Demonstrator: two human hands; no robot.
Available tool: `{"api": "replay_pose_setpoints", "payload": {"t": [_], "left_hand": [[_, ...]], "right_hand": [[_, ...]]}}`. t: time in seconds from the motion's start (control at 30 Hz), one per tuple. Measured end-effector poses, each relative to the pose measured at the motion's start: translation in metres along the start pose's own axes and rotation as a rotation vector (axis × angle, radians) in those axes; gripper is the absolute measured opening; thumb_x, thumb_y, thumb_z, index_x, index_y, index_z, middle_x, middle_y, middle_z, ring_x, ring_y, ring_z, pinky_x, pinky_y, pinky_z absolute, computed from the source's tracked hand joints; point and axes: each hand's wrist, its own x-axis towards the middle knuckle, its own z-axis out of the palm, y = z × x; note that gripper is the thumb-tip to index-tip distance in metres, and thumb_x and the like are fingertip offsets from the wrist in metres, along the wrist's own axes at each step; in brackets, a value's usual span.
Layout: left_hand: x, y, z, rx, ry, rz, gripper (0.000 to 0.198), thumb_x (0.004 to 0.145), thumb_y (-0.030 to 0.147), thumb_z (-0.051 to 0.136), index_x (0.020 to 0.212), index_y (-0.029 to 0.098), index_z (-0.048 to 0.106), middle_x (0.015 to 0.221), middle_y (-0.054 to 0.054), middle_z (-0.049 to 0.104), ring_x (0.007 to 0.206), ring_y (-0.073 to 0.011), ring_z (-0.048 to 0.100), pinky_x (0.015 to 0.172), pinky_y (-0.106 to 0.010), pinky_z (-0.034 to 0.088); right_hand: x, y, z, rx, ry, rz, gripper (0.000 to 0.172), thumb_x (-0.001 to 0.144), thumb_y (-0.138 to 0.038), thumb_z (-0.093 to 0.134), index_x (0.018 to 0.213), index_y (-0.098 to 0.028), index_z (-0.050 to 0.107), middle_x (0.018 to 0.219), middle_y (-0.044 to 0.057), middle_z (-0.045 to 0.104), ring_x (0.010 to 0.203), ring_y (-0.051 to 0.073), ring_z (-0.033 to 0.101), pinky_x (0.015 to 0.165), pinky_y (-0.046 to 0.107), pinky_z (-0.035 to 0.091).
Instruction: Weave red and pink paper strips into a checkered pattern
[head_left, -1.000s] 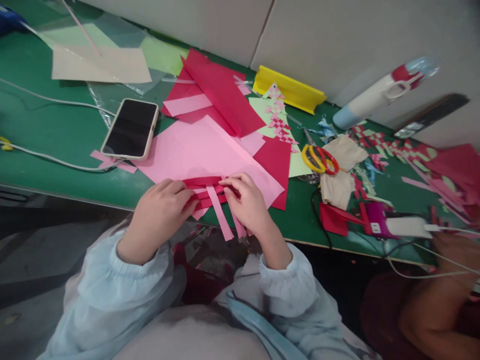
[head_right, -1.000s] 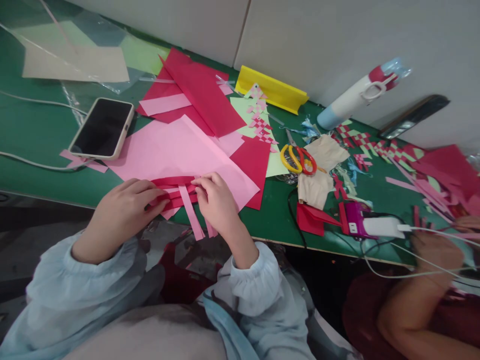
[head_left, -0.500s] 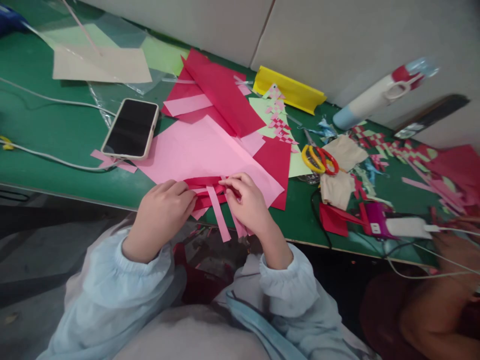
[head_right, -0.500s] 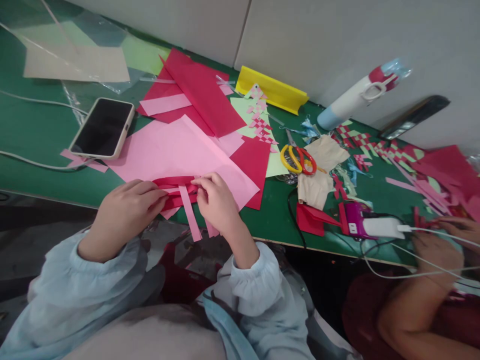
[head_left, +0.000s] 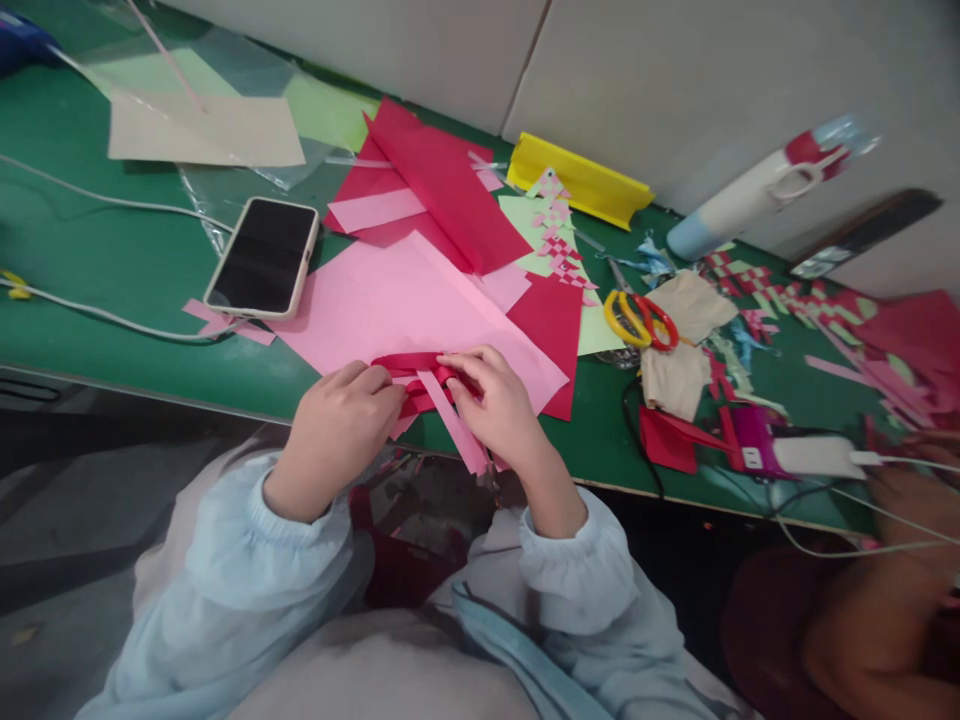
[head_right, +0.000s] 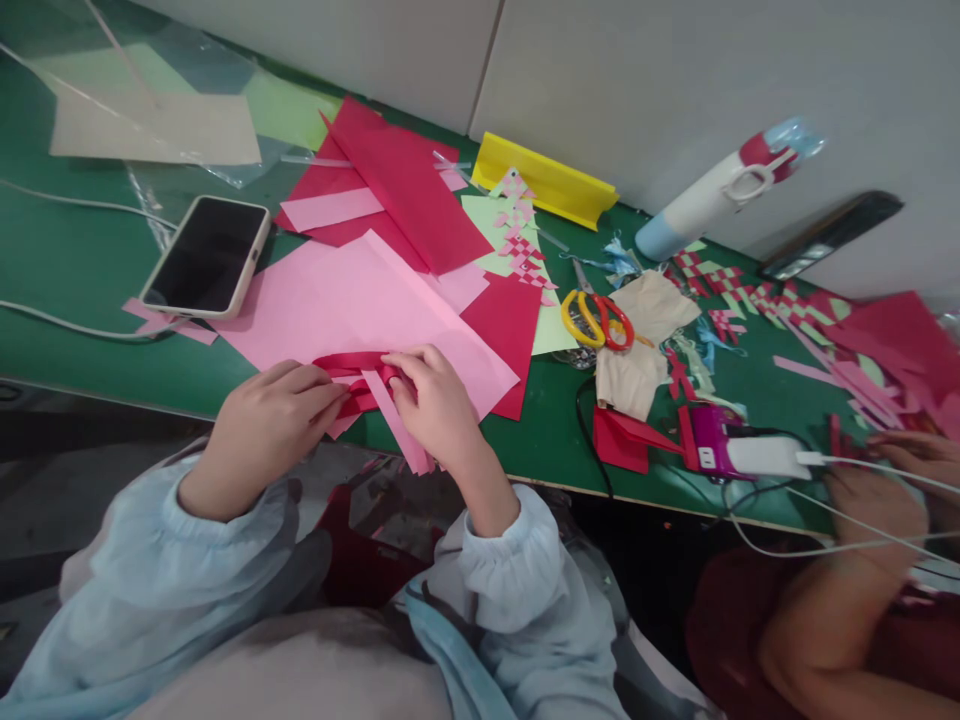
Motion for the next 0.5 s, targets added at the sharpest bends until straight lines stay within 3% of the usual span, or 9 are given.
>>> {"api": "replay_pose_setpoints", "payload": {"t": [0.3, 0.5], "left_hand": [[-0.0008, -0.0005, 0.0006, 0.013, 0.038, 0.009, 0.026, 0.095, 0.021, 0.047, 0.088, 0.016, 0.071, 0.082, -0.009, 0.066, 0.077, -0.0242, 0.057, 0.067, -0.038, 0.048], [-0.0001, 0.0029, -0.0014, -0.025, 0.222, -0.094, 0.023, 0.093, 0.031, 0.052, 0.088, 0.016, 0.068, 0.083, -0.009, 0.065, 0.078, -0.0228, 0.057, 0.072, -0.038, 0.05]], "right_hand": [[0.0014, -0.0008, 0.0, -0.017, 0.007, 0.01, 0.026, 0.092, -0.014, 0.049, 0.11, -0.023, 0.065, 0.108, 0.007, 0.06, 0.104, 0.019, 0.062, 0.095, 0.037, 0.051], [0.002, -0.0026, -0.0014, -0.025, -0.006, 0.019, 0.026, 0.092, -0.013, 0.047, 0.11, -0.023, 0.063, 0.109, 0.008, 0.06, 0.105, 0.02, 0.061, 0.093, 0.038, 0.051]]}}
